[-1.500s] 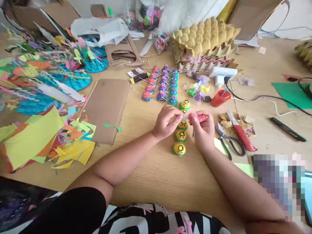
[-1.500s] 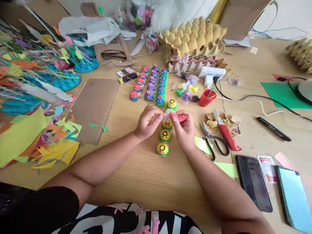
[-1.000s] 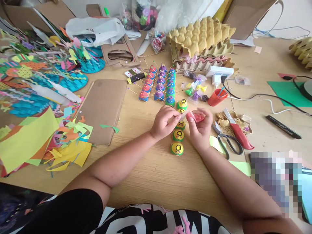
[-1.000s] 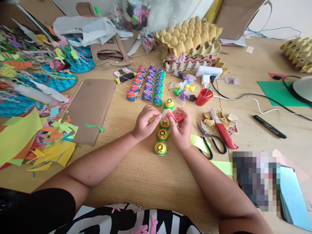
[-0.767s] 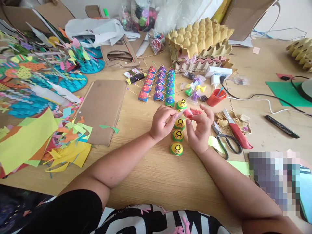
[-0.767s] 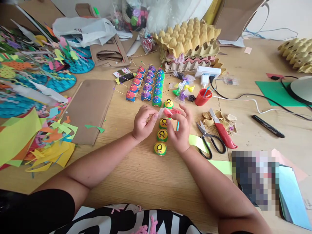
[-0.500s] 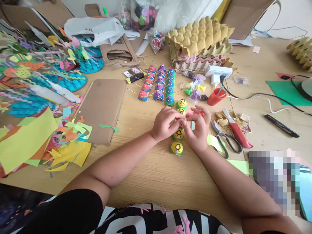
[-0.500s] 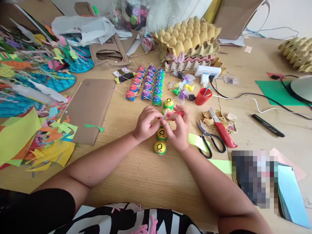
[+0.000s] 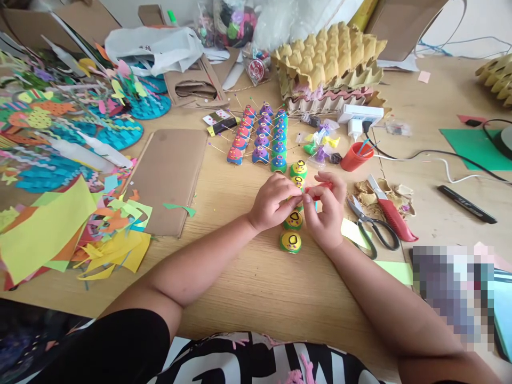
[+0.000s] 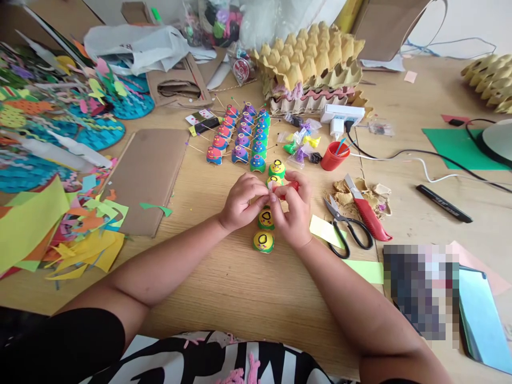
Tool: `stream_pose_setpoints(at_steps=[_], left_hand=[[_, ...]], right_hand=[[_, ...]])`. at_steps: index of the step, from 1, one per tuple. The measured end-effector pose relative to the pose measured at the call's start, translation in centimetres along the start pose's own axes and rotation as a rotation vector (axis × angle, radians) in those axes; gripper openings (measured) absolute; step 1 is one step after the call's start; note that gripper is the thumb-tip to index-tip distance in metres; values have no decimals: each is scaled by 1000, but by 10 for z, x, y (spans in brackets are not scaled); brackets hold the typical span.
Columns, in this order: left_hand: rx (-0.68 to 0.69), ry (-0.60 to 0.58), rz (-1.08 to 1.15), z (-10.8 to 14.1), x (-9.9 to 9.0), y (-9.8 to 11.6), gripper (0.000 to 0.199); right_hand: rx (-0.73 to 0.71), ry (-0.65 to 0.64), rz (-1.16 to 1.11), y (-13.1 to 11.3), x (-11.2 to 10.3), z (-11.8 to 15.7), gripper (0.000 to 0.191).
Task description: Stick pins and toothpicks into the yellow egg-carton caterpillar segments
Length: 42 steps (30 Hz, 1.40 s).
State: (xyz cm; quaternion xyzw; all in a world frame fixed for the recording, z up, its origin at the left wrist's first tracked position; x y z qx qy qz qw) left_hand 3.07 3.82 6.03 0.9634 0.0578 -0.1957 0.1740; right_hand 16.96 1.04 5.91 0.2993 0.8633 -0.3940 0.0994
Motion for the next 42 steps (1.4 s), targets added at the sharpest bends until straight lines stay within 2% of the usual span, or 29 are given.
stream_pose_setpoints(at_steps=[3,8,12,16,22,29,34,42], left_hand=[[-12,3,20,0,0,0,9],[-127,-78,26,2,5,-7,22],[-167,-67,43,3,5,-9,24],[-152,-44,18,2,5,-7,24],[-104,-35,-45,1,3,-2,20],[-117,-79,19,1,5,-3,20],[-134,-80,-18,1,3,-5,24],[14,-18,-199,0,-2,6,15]], right_hand=[[26,-5,-24,3,1,1,9],[11,-19,-50,7,6,2,19],[5,-41,-56,9,9,3,12],[30,-18,-75,8,5,3,3],[-19,51,-14,2,1,4,7],[-112,25,69,-2,4,8,13],[-83,25,58,-2,3,10,10],[-131,15,-2,-11,5,11,15]])
Point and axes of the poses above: each hand's wrist, its own z-axis away from the middle knuckle, its own x-axis out of the palm, y = z × x, the point moved 8 cm from there along -z, towards the middle knuckle, and after that the axes turned 8 degrees about x, right-handed, at the moved point
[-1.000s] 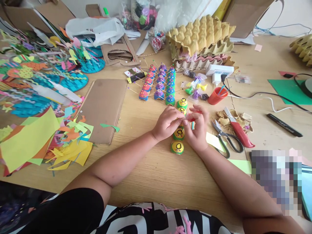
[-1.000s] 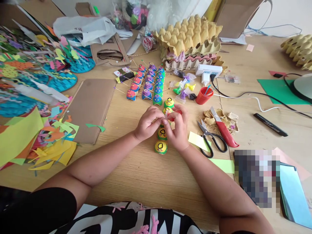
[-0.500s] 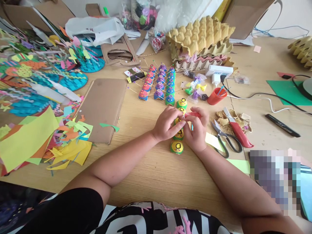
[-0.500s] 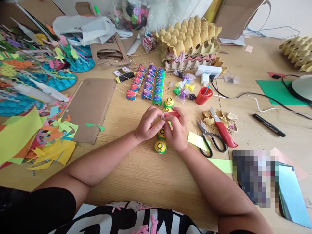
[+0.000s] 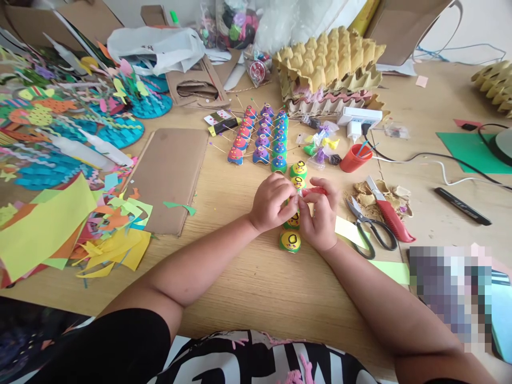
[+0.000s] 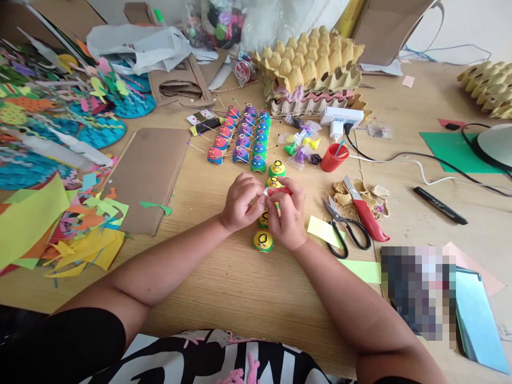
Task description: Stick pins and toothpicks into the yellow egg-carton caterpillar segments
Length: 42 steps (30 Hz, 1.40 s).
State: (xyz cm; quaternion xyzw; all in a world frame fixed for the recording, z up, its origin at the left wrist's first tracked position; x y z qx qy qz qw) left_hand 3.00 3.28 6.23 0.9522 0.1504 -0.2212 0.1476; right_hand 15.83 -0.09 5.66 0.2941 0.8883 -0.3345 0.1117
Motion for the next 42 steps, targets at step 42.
stream_pose_setpoints(at_steps=[42], left_hand=[[-166,176,-2,5,-13,-16,8]], right_hand=[[552,35,-600,49,11,5,29]])
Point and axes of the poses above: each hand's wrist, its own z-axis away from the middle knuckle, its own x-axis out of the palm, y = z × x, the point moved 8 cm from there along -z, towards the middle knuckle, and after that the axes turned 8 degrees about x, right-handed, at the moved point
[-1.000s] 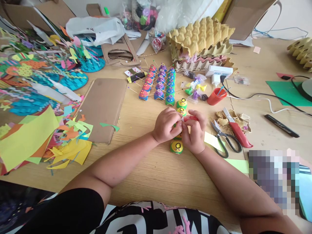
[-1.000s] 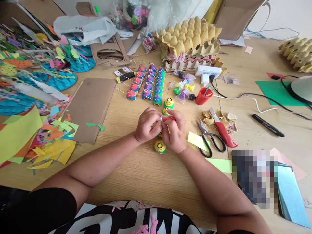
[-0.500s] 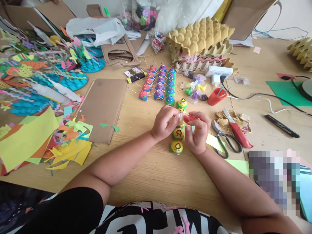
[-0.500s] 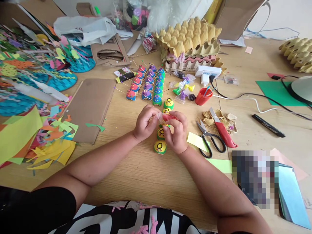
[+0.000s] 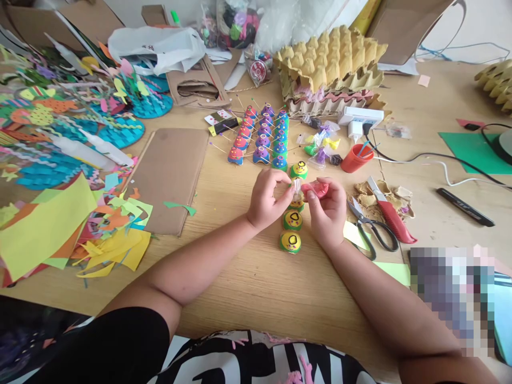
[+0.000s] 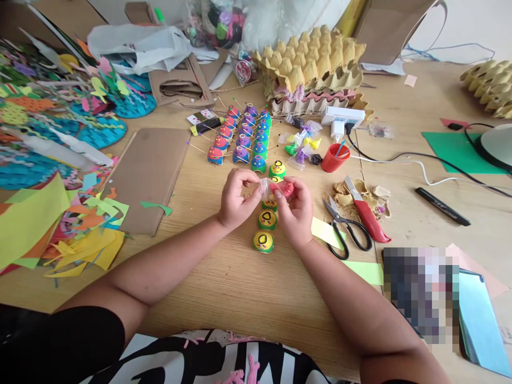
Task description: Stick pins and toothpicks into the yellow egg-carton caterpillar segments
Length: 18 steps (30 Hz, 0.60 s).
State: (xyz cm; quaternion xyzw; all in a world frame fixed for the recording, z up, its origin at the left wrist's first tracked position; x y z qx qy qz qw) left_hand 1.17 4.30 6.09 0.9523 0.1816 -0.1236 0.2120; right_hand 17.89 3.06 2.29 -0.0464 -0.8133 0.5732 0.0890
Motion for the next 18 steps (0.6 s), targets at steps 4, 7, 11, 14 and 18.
stream_pose_setpoints(at_steps=[4,7,11,14,18], left_hand=[[92,-15,-120,-2,-2,6,5],[97,-40,-148,-2,-1,6,6],[69,-40,-142,2,1,0,8],[47,-52,-136,5,2,-3,13],[57,-35,-129,5,0,-2,19]], right_hand=[[34,21,-55,1,-1,-1,27],[21,40,-62,0,-2,-1,26],[8,33,-36,-2,-2,0,26],[-4,20,3,-3,-2,0,26],[-29,22,61,-5,-3,0,25]])
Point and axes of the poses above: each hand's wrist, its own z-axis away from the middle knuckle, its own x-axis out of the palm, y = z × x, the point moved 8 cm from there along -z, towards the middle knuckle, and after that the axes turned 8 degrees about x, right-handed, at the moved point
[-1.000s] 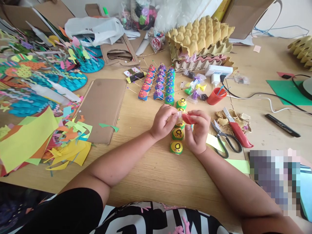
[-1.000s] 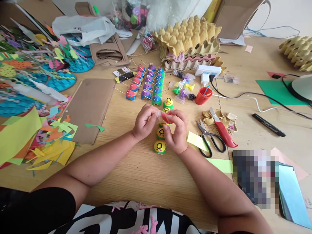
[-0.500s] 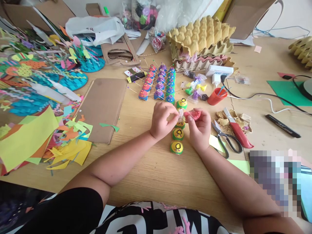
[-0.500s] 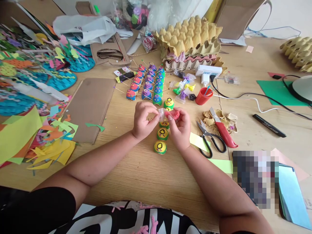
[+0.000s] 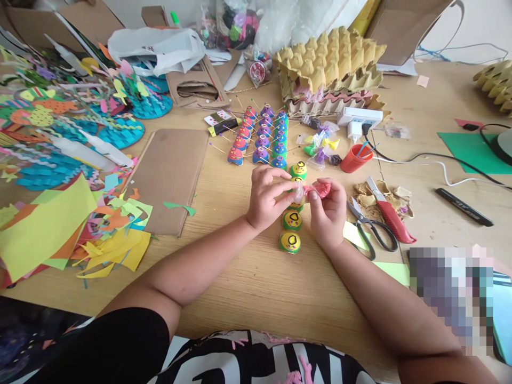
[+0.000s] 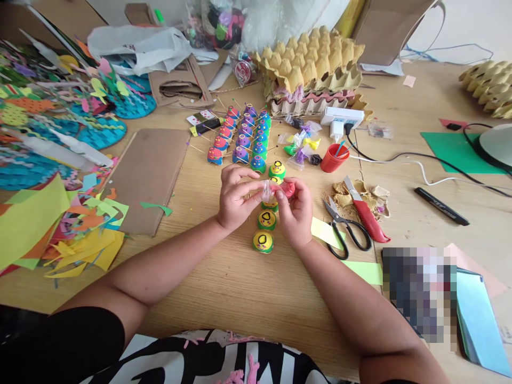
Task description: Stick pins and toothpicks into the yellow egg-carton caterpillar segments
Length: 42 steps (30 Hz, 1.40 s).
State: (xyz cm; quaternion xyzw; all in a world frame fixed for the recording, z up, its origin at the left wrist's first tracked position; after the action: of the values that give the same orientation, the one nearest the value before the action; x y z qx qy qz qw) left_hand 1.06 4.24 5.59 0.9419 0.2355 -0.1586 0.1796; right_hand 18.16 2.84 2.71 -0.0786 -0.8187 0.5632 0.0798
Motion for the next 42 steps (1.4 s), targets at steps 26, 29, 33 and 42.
stream_pose_setpoints(at_steps=[26,29,33,42], left_hand=[[-132,-70,223,0,11,-9,14],[-125,-62,260,-1,11,-7,13],[-105,-34,290,-3,10,-4,12],[-134,-21,321,-5,9,-2,14]], right_hand=[[330,-230,-277,19,16,-3,37],[350,-224,-286,21,16,-4,34],[366,-207,-321,22,15,-5,32],[290,-10,-274,19,1,-12,27]])
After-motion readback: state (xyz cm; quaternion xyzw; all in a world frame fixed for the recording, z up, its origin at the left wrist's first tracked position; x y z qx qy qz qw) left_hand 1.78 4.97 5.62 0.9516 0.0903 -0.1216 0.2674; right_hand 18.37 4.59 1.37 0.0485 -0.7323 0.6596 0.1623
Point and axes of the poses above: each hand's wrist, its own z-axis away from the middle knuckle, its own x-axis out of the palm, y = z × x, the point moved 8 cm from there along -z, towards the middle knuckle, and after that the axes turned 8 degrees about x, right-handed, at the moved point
